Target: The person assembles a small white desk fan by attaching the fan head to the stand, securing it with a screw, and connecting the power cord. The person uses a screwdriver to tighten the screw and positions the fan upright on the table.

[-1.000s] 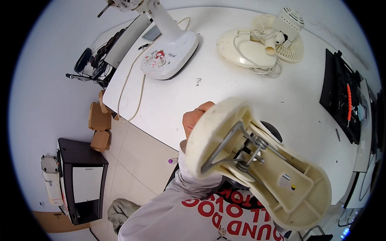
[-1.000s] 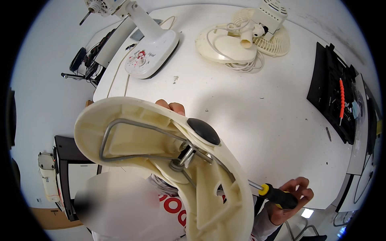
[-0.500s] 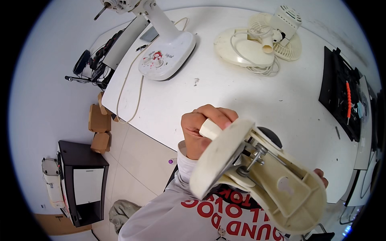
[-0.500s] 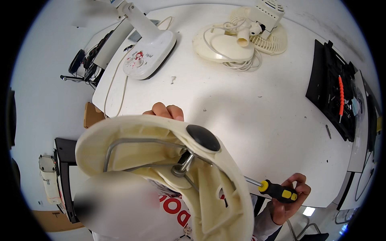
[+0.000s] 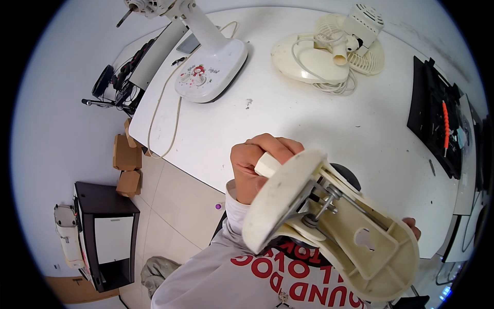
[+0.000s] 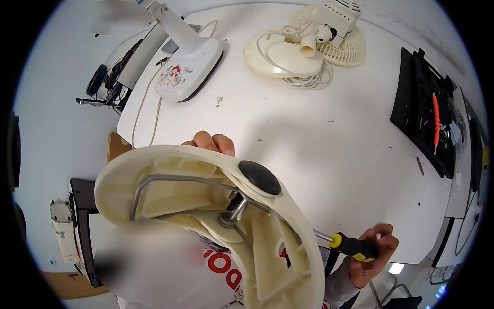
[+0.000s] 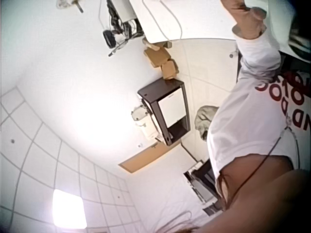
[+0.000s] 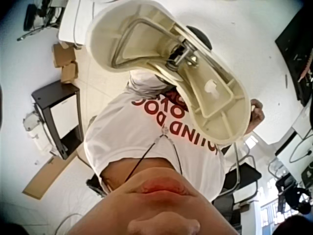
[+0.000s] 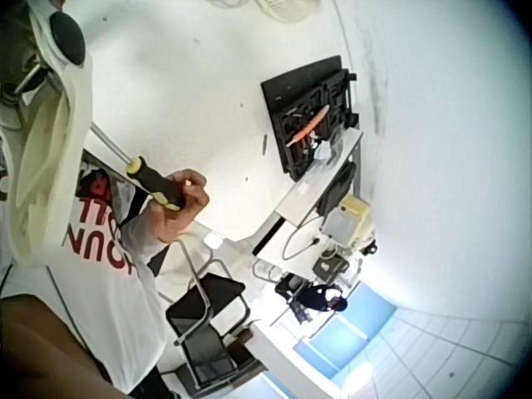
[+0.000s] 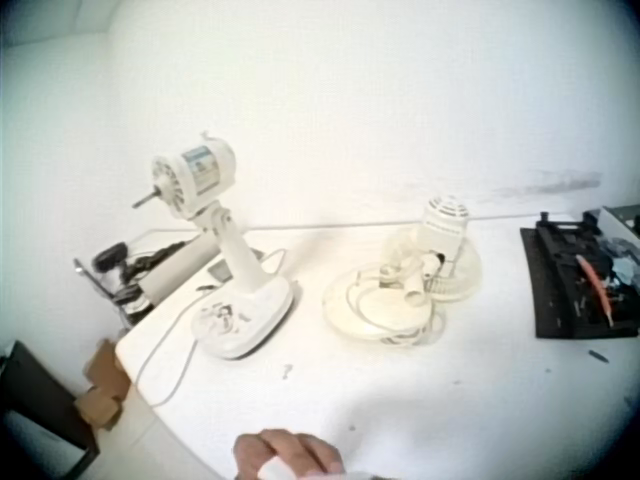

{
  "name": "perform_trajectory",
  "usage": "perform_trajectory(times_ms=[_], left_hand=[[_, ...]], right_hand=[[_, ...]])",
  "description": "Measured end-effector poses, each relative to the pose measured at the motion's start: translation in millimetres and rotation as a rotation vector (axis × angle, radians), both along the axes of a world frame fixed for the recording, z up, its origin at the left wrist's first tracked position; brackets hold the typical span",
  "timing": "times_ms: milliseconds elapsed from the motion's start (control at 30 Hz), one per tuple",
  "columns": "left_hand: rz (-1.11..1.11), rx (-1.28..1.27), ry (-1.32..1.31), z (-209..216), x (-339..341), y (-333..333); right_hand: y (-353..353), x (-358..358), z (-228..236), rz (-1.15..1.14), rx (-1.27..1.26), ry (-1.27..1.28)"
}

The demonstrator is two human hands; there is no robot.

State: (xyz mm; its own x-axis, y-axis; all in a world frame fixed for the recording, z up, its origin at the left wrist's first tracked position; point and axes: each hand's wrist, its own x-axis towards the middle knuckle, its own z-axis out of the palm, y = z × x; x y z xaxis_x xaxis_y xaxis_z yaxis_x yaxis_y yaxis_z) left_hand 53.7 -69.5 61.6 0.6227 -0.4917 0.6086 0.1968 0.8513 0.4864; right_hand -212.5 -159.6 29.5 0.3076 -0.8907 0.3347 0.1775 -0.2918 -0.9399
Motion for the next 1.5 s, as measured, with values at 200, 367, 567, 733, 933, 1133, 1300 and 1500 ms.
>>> perform_trajectory(times_ms=[200, 367, 567, 733, 933, 1133, 1300, 1500], left_hand=[[-0.072, -0.066, -0.112, -5, 7, -6], [-0.1, -0.107, -0.1, -11, 7, -7], [-0.023, -0.015, -0.141, -5, 7, -2], [-0.03, -0.054, -0.148, -8, 4, -8], [-0.076, -0.075, -0.137, -8, 9, -8], [-0.101, -0.049, -0.125, -6, 5, -6], [-0.092, -0.004, -0.139, -6, 10, -7], [-0.037, -0.069, -0.222, -28, 12, -4]], right_hand=[[-13, -22, -7, 0.109, 0.102, 0.158], [-11, -15, -21, 0.107, 0.056, 0.083], [-12, -18, -8, 0.075, 0.008, 0.08], [-13, -28, -19, 0.059, 0.13, 0.087], [-16, -11, -1, 0.141, 0.01, -0.02], [-20, -44, -35, 0.11, 0.122, 0.123], [-7, -2, 6, 0.117, -0.078, 0.06], [-12, -35, -21, 0.072, 0.105, 0.134]])
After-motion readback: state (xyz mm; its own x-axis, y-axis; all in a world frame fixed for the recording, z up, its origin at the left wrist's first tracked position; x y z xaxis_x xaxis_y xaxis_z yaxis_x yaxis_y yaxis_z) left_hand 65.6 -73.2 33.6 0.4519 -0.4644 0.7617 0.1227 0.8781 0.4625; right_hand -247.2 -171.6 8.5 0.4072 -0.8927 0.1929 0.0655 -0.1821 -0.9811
